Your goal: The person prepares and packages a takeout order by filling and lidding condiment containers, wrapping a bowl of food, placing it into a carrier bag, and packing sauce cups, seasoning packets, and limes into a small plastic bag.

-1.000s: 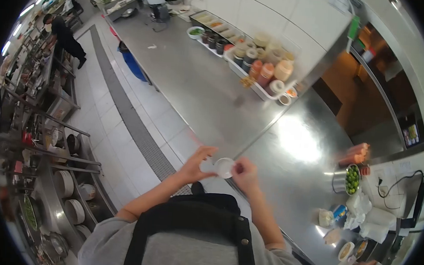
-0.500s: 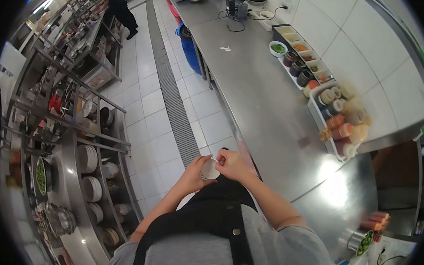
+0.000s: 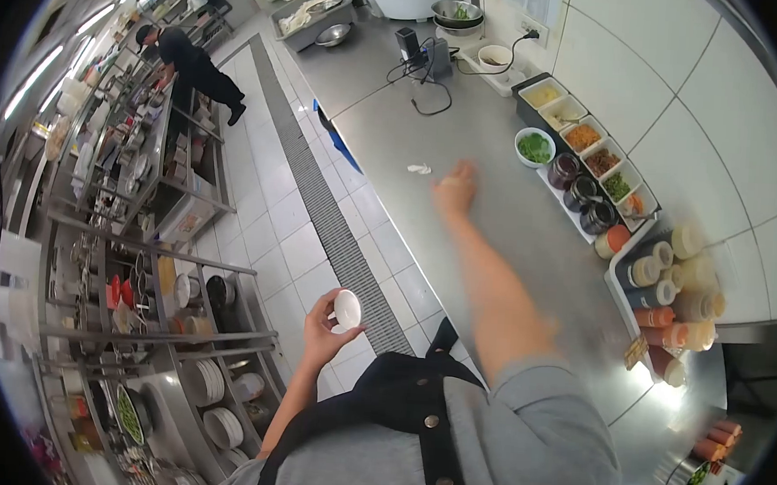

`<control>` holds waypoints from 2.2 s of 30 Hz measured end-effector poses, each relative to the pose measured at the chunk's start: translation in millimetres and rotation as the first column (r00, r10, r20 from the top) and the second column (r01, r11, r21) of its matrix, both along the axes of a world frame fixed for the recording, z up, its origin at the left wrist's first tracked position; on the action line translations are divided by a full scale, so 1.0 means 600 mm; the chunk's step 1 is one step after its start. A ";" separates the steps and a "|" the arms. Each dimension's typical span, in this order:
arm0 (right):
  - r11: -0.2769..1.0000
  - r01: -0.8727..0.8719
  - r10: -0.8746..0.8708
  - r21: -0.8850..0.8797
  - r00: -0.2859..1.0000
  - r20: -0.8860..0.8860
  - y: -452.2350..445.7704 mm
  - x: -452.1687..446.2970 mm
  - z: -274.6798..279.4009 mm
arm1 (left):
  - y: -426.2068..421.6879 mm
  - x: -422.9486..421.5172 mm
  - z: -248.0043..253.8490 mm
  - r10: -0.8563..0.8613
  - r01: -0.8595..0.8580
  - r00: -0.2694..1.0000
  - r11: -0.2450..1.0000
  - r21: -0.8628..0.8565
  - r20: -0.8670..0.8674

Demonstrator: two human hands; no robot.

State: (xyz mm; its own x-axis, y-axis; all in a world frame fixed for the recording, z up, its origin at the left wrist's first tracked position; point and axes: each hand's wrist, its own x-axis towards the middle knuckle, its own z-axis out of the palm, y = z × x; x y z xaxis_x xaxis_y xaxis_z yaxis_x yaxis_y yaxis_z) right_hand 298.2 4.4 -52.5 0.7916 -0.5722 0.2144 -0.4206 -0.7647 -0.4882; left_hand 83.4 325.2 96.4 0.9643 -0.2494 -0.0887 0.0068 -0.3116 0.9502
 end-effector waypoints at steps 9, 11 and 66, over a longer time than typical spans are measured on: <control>0.306 -0.882 0.769 0.358 0.451 0.454 0.224 -0.052 0.128 | -0.067 0.308 0.051 0.093 0.005 0.895 0.976 -0.219 0.436; 0.432 -0.770 0.827 0.470 0.546 0.134 0.149 -0.046 0.148 | -0.091 0.404 0.084 0.161 -0.077 0.887 0.976 -0.205 0.432; 0.837 0.410 -0.372 0.363 0.912 -0.172 -0.525 0.011 0.230 | -0.756 0.633 -0.096 -0.635 0.643 0.706 0.760 0.092 0.314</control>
State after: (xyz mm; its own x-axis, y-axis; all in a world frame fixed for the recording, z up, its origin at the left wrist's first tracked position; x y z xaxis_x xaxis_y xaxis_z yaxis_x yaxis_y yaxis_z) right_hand 305.0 -310.9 85.6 0.4891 -0.8596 -0.1478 -0.7017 -0.2871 -0.6520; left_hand 463.5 -128.3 38.6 0.5467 -0.8141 0.1955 -0.4779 -0.1117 0.8713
